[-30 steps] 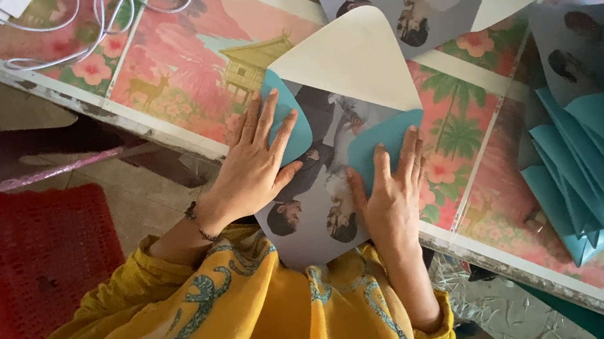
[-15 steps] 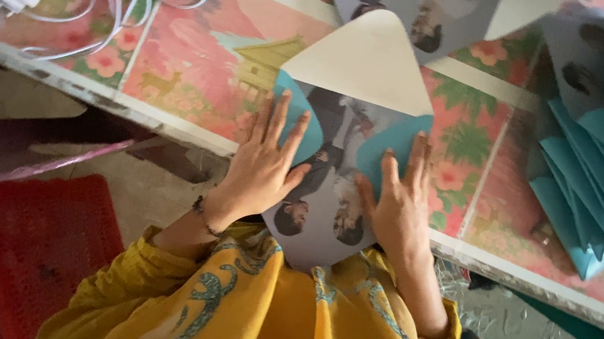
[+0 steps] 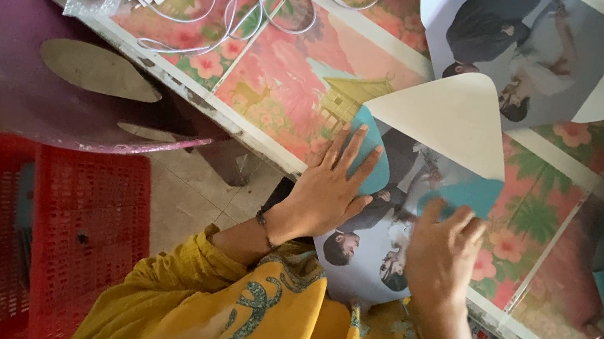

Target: The person inserts a printed photograph into a teal envelope, folds the flaps, and seals it with a gold sticker. They repeat this process for several cards and then use a green tool to press along the spine of a stack of white paper.

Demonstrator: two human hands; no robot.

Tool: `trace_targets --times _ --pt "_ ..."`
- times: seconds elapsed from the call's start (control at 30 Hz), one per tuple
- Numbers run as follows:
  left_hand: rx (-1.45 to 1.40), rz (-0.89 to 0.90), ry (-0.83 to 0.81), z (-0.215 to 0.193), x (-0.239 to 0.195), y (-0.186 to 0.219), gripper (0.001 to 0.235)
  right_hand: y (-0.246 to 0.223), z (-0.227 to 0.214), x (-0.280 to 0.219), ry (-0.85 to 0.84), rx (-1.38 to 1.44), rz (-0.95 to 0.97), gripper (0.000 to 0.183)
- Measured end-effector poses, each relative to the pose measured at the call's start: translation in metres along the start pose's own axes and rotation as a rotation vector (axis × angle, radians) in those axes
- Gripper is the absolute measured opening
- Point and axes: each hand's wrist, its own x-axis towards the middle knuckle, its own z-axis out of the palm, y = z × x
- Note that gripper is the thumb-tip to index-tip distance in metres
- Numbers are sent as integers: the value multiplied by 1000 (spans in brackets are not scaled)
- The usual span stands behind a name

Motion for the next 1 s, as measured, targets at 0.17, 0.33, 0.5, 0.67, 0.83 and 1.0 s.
trace_targets --times 0.17,0.33,0.5,0.67,0.83,1.0 --pt "-23 29 22 -5 -2 -6 72 -30 -118 32 -281 72 -92 83" --pt "-48 66 -4 -2 0 -20 68 -38 -119 37 -364 97 -115 92" --pt "15 114 102 21 43 -56 47 -30 -131 44 -417 210 -89 93" --pt "-136 22 275 -16 122 -58 57 -32 -127 43 -468 228 -68 95" --pt "-487 166 218 -34 175 -48 31 -35 -127 45 -516 212 -48 95" --pt "-392 239 -453 -114 130 30 47 -33 -127 45 -498 186 -68 95"
